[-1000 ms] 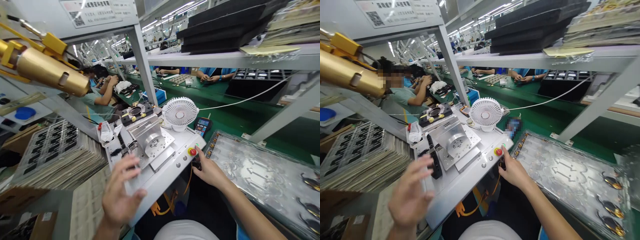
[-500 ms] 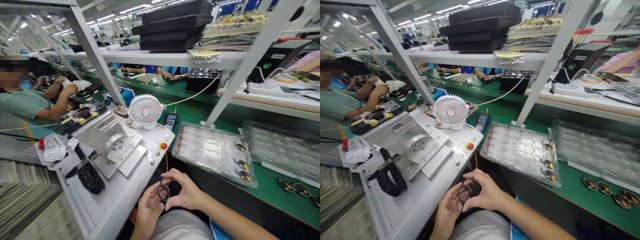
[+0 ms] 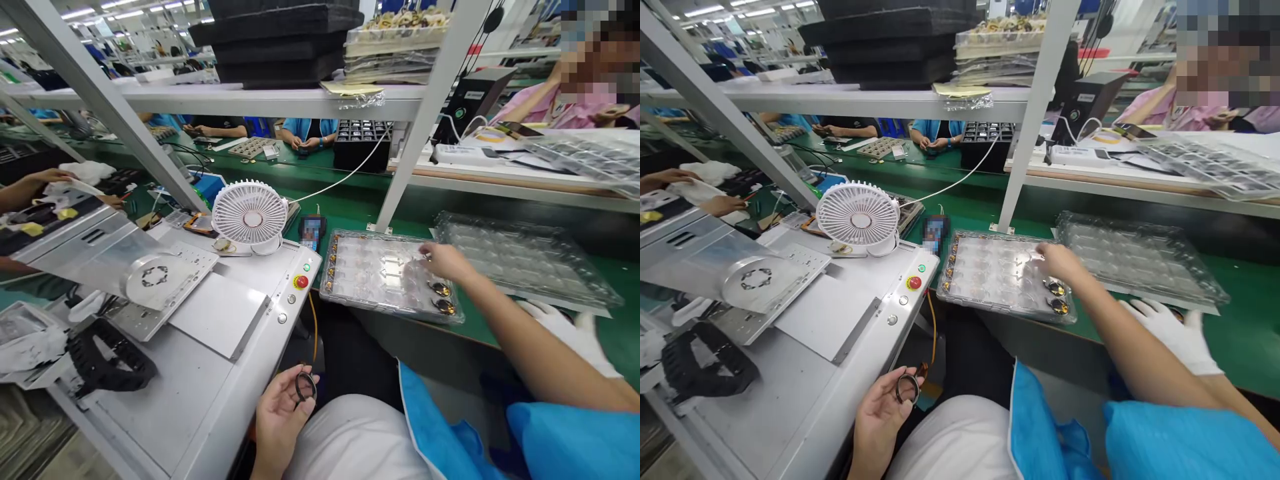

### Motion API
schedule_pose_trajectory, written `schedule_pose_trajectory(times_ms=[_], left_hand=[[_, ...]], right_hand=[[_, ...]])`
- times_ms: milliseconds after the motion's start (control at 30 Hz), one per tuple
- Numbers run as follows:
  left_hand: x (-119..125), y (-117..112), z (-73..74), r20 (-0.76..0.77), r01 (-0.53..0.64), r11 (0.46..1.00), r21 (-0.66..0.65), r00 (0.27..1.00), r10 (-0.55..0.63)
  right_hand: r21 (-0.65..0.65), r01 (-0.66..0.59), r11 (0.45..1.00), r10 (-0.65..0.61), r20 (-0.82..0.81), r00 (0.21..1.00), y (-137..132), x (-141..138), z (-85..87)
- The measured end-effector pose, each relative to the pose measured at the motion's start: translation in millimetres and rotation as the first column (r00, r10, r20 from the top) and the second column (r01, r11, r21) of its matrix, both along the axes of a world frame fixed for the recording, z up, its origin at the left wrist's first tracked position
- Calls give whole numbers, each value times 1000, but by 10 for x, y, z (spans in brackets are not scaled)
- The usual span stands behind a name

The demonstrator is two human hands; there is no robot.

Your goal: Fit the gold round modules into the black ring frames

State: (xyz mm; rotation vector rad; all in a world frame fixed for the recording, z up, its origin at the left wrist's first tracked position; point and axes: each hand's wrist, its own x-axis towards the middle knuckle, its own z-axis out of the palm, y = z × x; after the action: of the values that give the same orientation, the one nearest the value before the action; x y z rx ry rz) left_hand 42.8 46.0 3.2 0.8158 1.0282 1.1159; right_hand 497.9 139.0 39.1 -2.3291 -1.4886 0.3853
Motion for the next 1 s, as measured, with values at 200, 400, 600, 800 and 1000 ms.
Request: schedule_pose_trajectory(times_ms=[200,400,600,800,1000], left_hand=[[-46,-28,-44,-41,44,999,25,998,-43],[-51,-46,-43,-3,45,999,-20,999,-45],[-1,79,155,167,328,943,-60,935,-314],[-228,187,337,368,351,935,-56,878,-307],[-384,-3,271,228,168,986,13,959,-166]], right_hand=[[-55,-3,998,3,2,1000,60,588,-103],[-4,-70,998,70,-78,994,64,409,33],[446,-557,701,706,-322,631,-89,-1223,75],[726,-620,298,954,-251,165,-190,-2448,144],[588,-538,604,735,-673,90,-124,-2734,18]])
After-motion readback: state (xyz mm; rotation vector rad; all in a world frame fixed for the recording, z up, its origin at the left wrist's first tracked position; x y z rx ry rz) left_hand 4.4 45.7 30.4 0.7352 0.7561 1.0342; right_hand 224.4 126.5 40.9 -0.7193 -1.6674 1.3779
